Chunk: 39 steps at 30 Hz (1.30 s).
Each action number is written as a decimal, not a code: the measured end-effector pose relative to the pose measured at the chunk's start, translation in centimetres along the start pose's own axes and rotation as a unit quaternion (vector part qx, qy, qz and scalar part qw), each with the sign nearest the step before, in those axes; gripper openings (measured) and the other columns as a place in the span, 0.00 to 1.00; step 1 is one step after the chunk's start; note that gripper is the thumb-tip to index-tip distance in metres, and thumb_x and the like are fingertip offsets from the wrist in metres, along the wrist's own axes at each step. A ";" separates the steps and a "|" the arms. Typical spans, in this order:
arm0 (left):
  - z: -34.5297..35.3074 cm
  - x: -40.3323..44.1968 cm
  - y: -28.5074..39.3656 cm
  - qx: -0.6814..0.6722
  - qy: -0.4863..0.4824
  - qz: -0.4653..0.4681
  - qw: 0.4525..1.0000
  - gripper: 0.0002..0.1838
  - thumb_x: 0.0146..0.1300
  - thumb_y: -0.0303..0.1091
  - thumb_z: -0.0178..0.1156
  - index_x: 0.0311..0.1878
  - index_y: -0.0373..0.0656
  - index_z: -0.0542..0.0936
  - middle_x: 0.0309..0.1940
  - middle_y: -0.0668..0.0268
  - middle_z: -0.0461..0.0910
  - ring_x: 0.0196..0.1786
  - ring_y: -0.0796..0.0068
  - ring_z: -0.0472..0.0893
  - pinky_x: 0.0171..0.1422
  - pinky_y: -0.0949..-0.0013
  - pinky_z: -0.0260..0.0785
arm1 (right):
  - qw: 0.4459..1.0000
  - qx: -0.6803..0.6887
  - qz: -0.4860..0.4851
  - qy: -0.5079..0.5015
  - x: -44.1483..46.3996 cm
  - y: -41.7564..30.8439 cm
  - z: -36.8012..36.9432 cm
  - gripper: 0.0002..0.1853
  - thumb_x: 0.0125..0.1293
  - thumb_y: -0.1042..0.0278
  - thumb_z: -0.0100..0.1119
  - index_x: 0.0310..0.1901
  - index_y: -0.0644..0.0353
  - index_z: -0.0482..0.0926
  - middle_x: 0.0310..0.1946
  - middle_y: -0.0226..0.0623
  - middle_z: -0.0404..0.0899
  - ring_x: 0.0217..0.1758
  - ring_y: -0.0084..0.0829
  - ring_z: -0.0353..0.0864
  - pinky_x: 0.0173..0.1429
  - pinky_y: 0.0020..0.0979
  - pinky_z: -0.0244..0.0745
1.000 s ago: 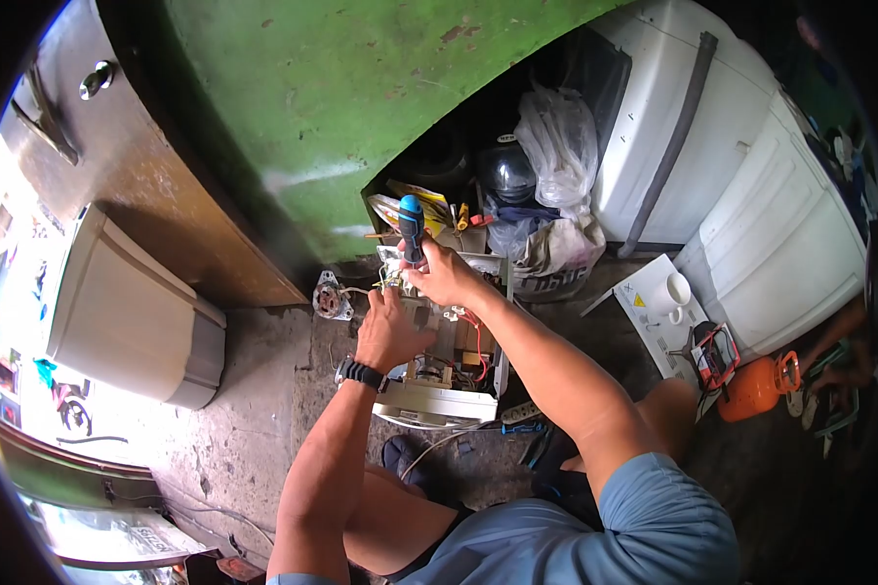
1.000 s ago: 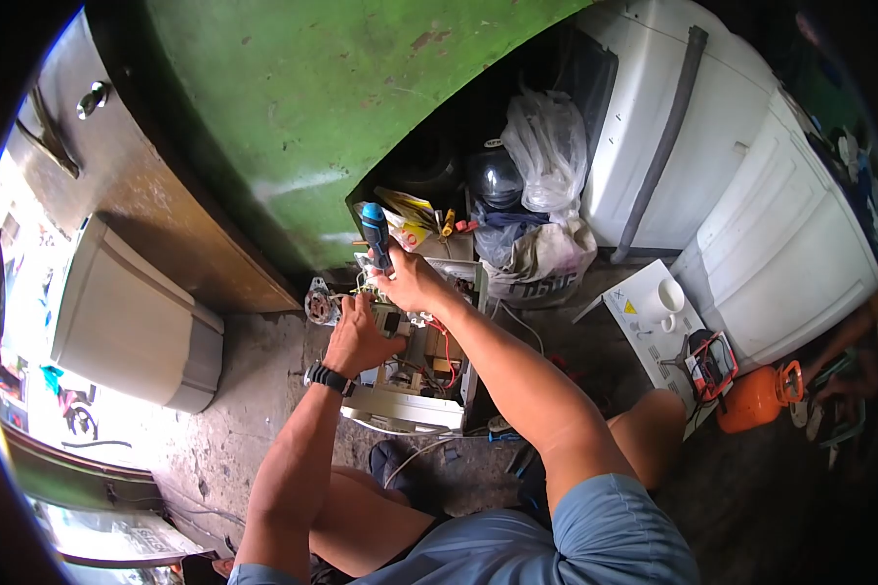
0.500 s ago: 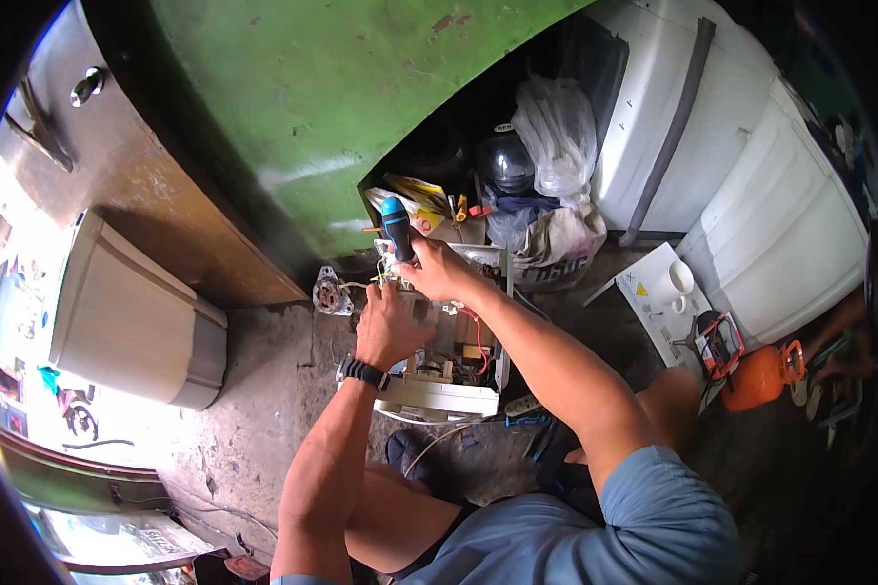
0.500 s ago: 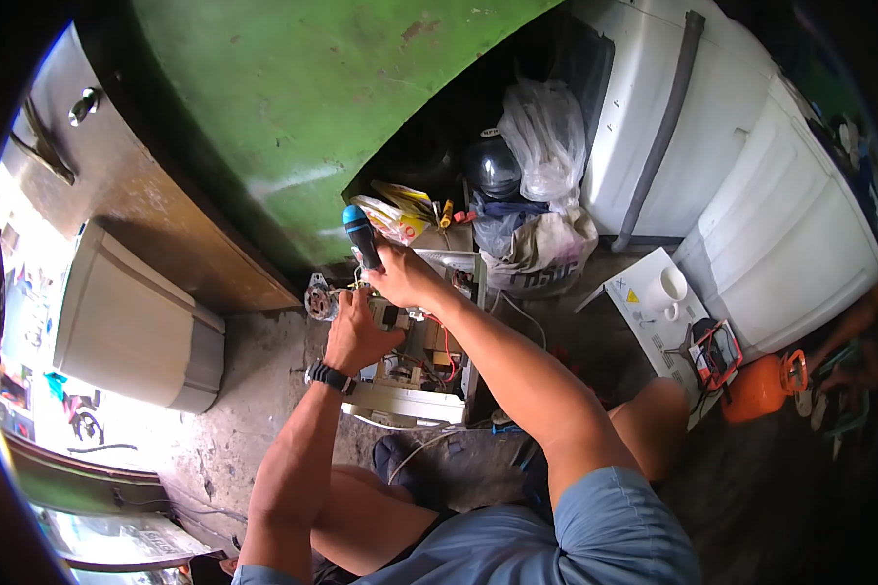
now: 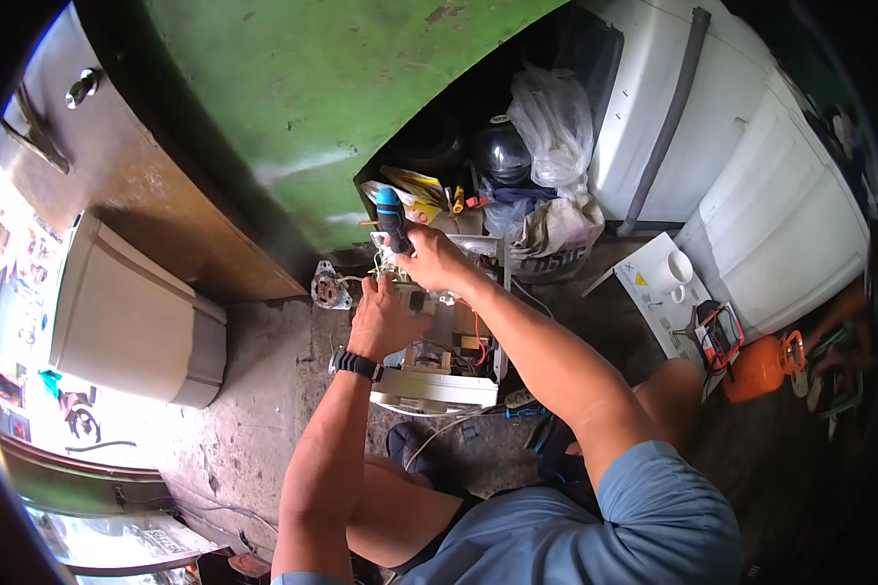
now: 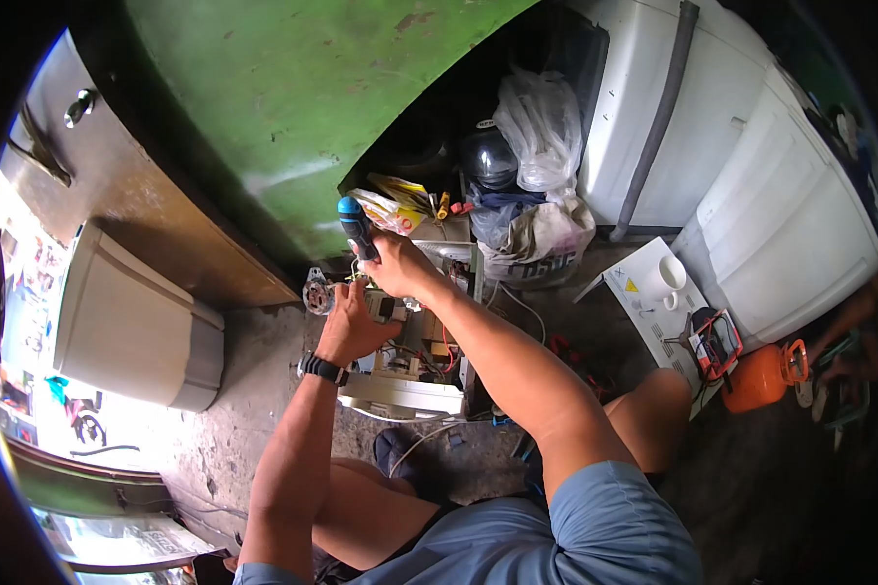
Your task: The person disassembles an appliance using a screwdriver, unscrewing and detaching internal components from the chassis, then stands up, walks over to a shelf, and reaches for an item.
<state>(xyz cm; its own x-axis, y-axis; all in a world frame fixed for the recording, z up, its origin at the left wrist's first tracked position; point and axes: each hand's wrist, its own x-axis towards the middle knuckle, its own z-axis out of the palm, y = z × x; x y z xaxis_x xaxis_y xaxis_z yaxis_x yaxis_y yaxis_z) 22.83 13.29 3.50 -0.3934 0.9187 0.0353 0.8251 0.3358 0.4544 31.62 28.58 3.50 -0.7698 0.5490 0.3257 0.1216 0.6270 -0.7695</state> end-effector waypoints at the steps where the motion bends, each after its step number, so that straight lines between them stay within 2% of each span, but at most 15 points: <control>1: 0.2 0.3 -0.4 0.001 0.001 0.001 1.000 0.52 0.45 0.49 0.79 0.69 0.32 0.66 0.59 0.44 0.71 0.63 0.45 0.76 0.67 0.53 0.74 | 0.998 0.001 -0.051 0.029 -0.1 0.0 -0.1 0.22 0.68 0.68 0.68 0.62 0.56 0.76 0.42 0.47 0.88 0.44 0.42 0.90 0.50 0.41 0.82; 4: -0.3 0.6 -0.4 0.005 0.005 0.044 0.999 0.54 0.46 0.54 0.79 0.70 0.30 0.66 0.61 0.43 0.69 0.66 0.46 0.73 0.70 0.54 0.72 | 1.000 0.014 0.016 0.009 -0.2 -0.1 -0.9 0.25 0.67 0.68 0.70 0.63 0.58 0.73 0.43 0.48 0.88 0.46 0.43 0.89 0.50 0.41 0.82; 6: -1.2 1.0 0.1 0.006 -0.026 0.068 0.997 0.51 0.50 0.61 0.77 0.66 0.28 0.72 0.59 0.42 0.74 0.64 0.47 0.76 0.69 0.54 0.72 | 0.998 0.050 0.002 0.030 -0.4 -0.1 -1.2 0.27 0.67 0.71 0.69 0.65 0.60 0.71 0.46 0.48 0.88 0.48 0.42 0.89 0.52 0.40 0.82; 9: -2.5 2.4 0.0 -0.082 -0.086 0.028 0.993 0.45 0.56 0.66 0.72 0.61 0.30 0.79 0.57 0.44 0.80 0.63 0.48 0.80 0.68 0.53 0.72 | 0.992 0.123 -0.004 -0.033 -0.6 -0.6 -2.3 0.23 0.71 0.74 0.61 0.66 0.60 0.71 0.50 0.47 0.88 0.52 0.41 0.89 0.56 0.37 0.83; 10: -2.8 2.7 0.2 -0.079 -0.085 0.029 0.993 0.45 0.56 0.66 0.72 0.61 0.30 0.79 0.57 0.44 0.80 0.63 0.48 0.80 0.68 0.53 0.72 | 0.987 0.156 -0.009 -0.033 -0.8 -0.7 -2.1 0.19 0.72 0.73 0.60 0.63 0.60 0.75 0.46 0.46 0.89 0.51 0.39 0.90 0.55 0.37 0.82; 12: -3.3 3.2 0.7 -0.014 -0.112 0.026 0.993 0.40 0.60 0.66 0.68 0.59 0.36 0.83 0.58 0.48 0.84 0.62 0.50 0.82 0.67 0.54 0.73 | 0.997 0.048 0.060 -0.014 -1.7 -1.6 -2.2 0.18 0.70 0.69 0.65 0.59 0.61 0.77 0.42 0.45 0.89 0.48 0.39 0.90 0.52 0.38 0.83; 14: -2.9 3.9 1.2 0.012 -0.116 0.013 0.993 0.37 0.60 0.68 0.66 0.56 0.41 0.85 0.56 0.50 0.85 0.62 0.51 0.82 0.66 0.53 0.74 | 0.999 0.025 0.019 0.018 -1.4 0.6 -0.9 0.20 0.68 0.66 0.68 0.58 0.61 0.77 0.41 0.46 0.88 0.46 0.41 0.90 0.50 0.39 0.83; 16: -2.6 4.2 2.0 0.122 -0.117 -0.016 0.985 0.34 0.60 0.67 0.65 0.49 0.42 0.88 0.46 0.52 0.88 0.57 0.52 0.85 0.63 0.52 0.76 | 0.999 0.000 -0.023 0.049 -1.4 0.4 -1.2 0.21 0.66 0.64 0.71 0.58 0.61 0.77 0.40 0.47 0.88 0.43 0.43 0.90 0.48 0.40 0.83; 17: -1.4 4.5 1.0 0.173 -0.053 0.046 0.982 0.29 0.61 0.65 0.64 0.43 0.45 0.89 0.39 0.54 0.89 0.51 0.51 0.87 0.59 0.49 0.77 | 0.998 0.026 -0.008 0.053 -1.5 0.3 -1.5 0.23 0.65 0.65 0.72 0.57 0.63 0.76 0.41 0.49 0.88 0.43 0.47 0.89 0.48 0.42 0.82; 20: -2.2 5.0 2.0 0.219 -0.056 0.091 0.970 0.26 0.61 0.63 0.64 0.42 0.49 0.89 0.39 0.55 0.89 0.48 0.50 0.87 0.57 0.48 0.77 | 0.993 0.085 0.022 0.078 -1.8 0.1 -2.2 0.25 0.63 0.65 0.74 0.58 0.64 0.76 0.39 0.51 0.88 0.42 0.52 0.89 0.47 0.45 0.82; 22: -3.1 5.4 3.1 0.123 -0.181 0.067 0.974 0.30 0.63 0.65 0.62 0.48 0.47 0.89 0.42 0.53 0.89 0.52 0.48 0.86 0.59 0.50 0.77 | 0.994 0.079 0.014 0.077 -1.8 1.6 -1.8 0.25 0.63 0.65 0.74 0.59 0.62 0.77 0.40 0.51 0.88 0.42 0.51 0.89 0.47 0.45 0.82; 24: -3.0 5.7 3.0 0.109 -0.211 0.075 0.968 0.32 0.64 0.66 0.60 0.54 0.47 0.87 0.46 0.51 0.89 0.54 0.51 0.86 0.59 0.52 0.77 | 0.994 0.062 0.012 0.085 -2.1 1.9 -1.7 0.25 0.62 0.65 0.75 0.59 0.61 0.77 0.40 0.50 0.87 0.45 0.50 0.88 0.47 0.45 0.81; 28: -1.4 7.4 0.3 0.063 -0.226 0.073 0.969 0.29 0.65 0.64 0.62 0.56 0.50 0.86 0.48 0.53 0.88 0.55 0.54 0.87 0.58 0.54 0.77 | 0.995 0.075 -0.010 0.060 -2.8 0.4 -2.8 0.22 0.63 0.67 0.74 0.56 0.58 0.77 0.40 0.48 0.87 0.45 0.50 0.88 0.47 0.45 0.80; 31: -2.0 8.4 0.8 0.031 -0.297 0.062 0.952 0.22 0.67 0.53 0.65 0.56 0.48 0.84 0.50 0.55 0.88 0.53 0.57 0.87 0.58 0.56 0.77 | 0.994 0.090 -0.041 0.047 -2.6 0.3 -2.3 0.21 0.63 0.68 0.73 0.56 0.56 0.77 0.39 0.47 0.87 0.44 0.49 0.88 0.47 0.44 0.80; 39: 0.6 9.5 -2.2 0.005 -0.262 0.136 0.956 0.22 0.67 0.54 0.64 0.53 0.48 0.87 0.51 0.53 0.88 0.57 0.55 0.86 0.60 0.54 0.76 | 0.993 0.062 -0.062 0.085 -3.0 0.1 -2.0 0.19 0.63 0.70 0.72 0.52 0.59 0.74 0.38 0.49 0.87 0.43 0.51 0.88 0.46 0.45 0.81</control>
<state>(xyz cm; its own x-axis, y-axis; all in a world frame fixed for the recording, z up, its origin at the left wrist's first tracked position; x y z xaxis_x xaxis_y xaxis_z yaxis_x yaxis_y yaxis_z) 17.54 21.41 2.29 0.0911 0.9496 -0.2998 0.8727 0.0689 0.4834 35.18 28.03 3.55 -0.6564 0.5633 0.5018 -0.0545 0.6280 -0.7763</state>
